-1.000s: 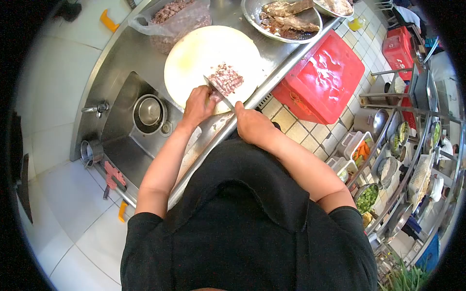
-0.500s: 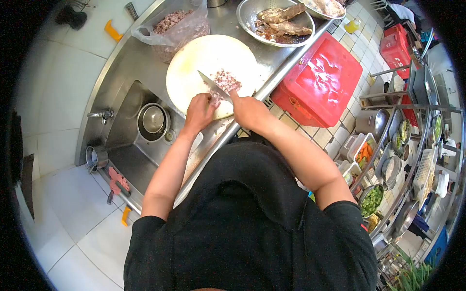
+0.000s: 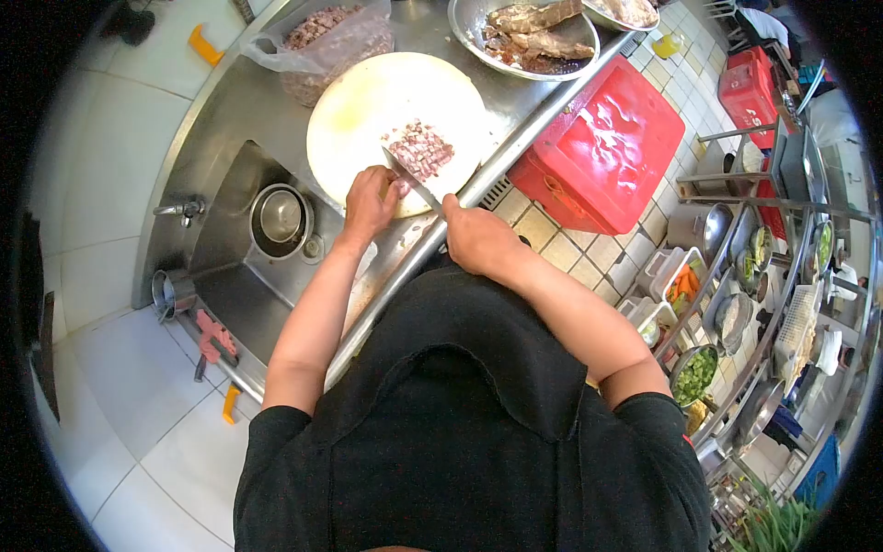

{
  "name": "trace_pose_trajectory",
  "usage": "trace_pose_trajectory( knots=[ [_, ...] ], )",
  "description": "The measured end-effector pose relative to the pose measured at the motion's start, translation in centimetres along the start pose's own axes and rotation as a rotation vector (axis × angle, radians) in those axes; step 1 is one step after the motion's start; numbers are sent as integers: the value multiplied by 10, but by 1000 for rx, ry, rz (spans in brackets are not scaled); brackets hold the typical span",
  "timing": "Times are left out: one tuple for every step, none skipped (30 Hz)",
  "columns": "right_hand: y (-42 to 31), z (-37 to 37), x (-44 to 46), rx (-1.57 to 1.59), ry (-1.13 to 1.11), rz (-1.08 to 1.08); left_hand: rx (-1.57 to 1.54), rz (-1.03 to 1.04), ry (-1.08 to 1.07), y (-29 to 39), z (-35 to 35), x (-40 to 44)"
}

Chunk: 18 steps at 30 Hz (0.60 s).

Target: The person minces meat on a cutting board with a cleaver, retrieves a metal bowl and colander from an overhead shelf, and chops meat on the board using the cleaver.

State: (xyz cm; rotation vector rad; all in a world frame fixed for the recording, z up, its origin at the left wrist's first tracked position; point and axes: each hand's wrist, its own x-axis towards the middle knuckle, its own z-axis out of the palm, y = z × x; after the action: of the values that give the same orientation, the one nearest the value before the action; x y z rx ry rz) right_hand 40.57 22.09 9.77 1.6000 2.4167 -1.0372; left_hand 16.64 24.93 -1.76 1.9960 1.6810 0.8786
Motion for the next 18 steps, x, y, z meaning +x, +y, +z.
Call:
trace_pose_trajectory(
  knots=[
    [2, 2, 2, 25, 3, -6, -6, 7, 8, -1, 2, 0],
    [2, 4, 4, 24, -7, -4, -11, 12, 15, -3, 3, -1],
    [2, 4, 6, 13, -14, -3, -14, 2, 15, -4, 5, -2],
    [1, 4, 9, 1, -22, -3, -13, 15, 30, -6, 6, -2],
    [1, 9, 12, 0, -32, -3, -13, 29, 44, -6, 8, -3],
    [3, 17, 17, 4, -32, 36, -14, 21, 46, -6, 9, -5],
    [4, 21, 22, 6, -27, 74, -9, 8, 43, -7, 10, -5],
    [6, 24, 25, 3, -27, 73, -5, -1, 38, -7, 11, -5],
    [8, 25, 29, 19, 11, 42, -3, 5, 45, -7, 11, -3],
    [9, 25, 33, 39, 51, 13, -11, -1, 36, -6, 10, -3],
    [10, 24, 37, 43, 61, 15, -21, -6, 23, -5, 9, -5],
    [12, 21, 45, 10, 81, -16, -17, 8, 26, -2, 9, -4],
    [9, 15, 51, -22, 101, -50, -51, -19, 15, -1, 7, -4],
    [7, 12, 49, -32, 92, -48, -86, -52, 3, -2, 4, -4],
    [5, 9, 44, -30, 96, -52, -81, -49, 5, -3, 2, -5],
    [0, 3, 34, -25, 81, -49, -100, -56, 20, -3, 1, -6],
    [-4, -1, 23, -22, 64, -45, -121, -65, 34, -3, 2, -7],
    [-7, -3, 15, -41, 40, -17, -124, -68, 33, -6, 4, -7]
  ],
)
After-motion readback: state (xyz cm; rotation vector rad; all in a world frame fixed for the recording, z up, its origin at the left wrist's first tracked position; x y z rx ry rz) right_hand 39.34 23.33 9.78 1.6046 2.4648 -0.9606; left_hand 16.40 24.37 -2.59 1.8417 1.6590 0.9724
